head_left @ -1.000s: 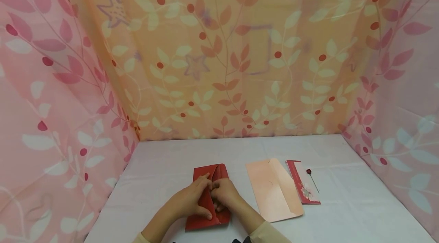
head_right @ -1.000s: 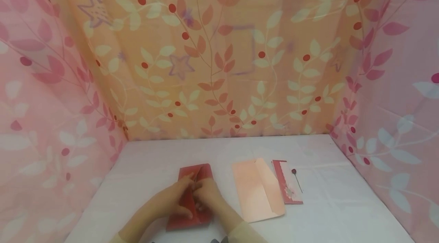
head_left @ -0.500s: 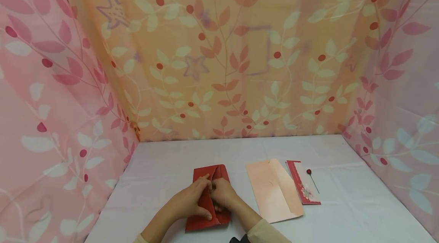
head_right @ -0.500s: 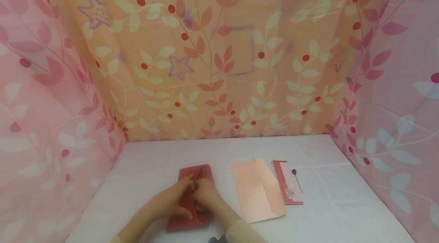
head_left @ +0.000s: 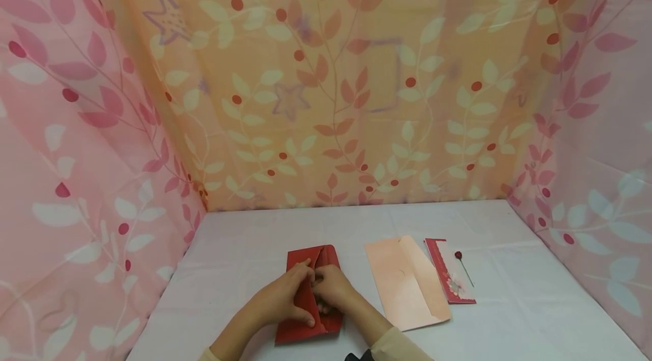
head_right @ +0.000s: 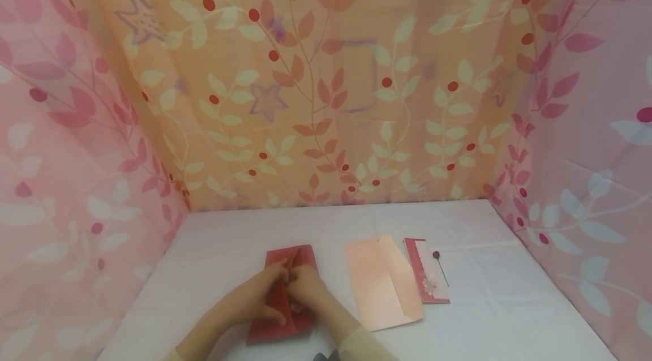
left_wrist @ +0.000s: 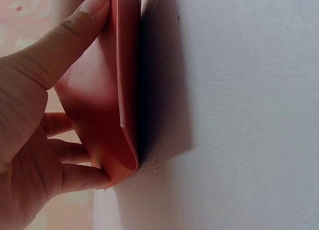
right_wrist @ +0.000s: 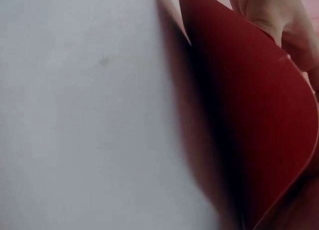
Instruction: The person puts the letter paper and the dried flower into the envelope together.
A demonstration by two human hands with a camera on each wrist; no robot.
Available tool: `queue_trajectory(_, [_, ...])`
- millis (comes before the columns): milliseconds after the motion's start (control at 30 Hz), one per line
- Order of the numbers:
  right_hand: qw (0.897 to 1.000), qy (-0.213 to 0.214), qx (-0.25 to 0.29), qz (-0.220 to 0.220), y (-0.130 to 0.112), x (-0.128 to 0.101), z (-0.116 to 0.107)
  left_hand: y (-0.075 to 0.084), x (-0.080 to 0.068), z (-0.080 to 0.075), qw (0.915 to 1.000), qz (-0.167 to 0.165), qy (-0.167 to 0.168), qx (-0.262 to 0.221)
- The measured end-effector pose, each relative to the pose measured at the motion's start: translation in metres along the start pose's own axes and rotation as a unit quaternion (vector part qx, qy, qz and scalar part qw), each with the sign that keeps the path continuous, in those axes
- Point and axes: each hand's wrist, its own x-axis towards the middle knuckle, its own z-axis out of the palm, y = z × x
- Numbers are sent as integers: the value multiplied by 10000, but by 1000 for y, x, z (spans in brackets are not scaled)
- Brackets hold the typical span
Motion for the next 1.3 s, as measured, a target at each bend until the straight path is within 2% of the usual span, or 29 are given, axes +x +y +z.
queue_trajectory(200, [9989, -152, 414, -177, 4, -6, -9, -1, 2, 0, 9999, -83, -23, -56])
queue_trajectory(467, [9991, -223, 202, -299, 1, -20, -23, -2, 2, 2, 9999, -118, -33, -23])
queue_trajectory(833, [9938, 187, -807, -738, -1, -34, -45, 5, 2, 2, 9992, -294, -136, 235])
queue_trajectory(1100, [9851, 136, -1404, -983, 2, -49, -57, 9, -2, 8, 9973, -577, -341, 296])
queue_trajectory(1300, [9800, 169, -1656, -1089, -6, -58, -71, 11, 2, 5, 9970, -391, -306, 586])
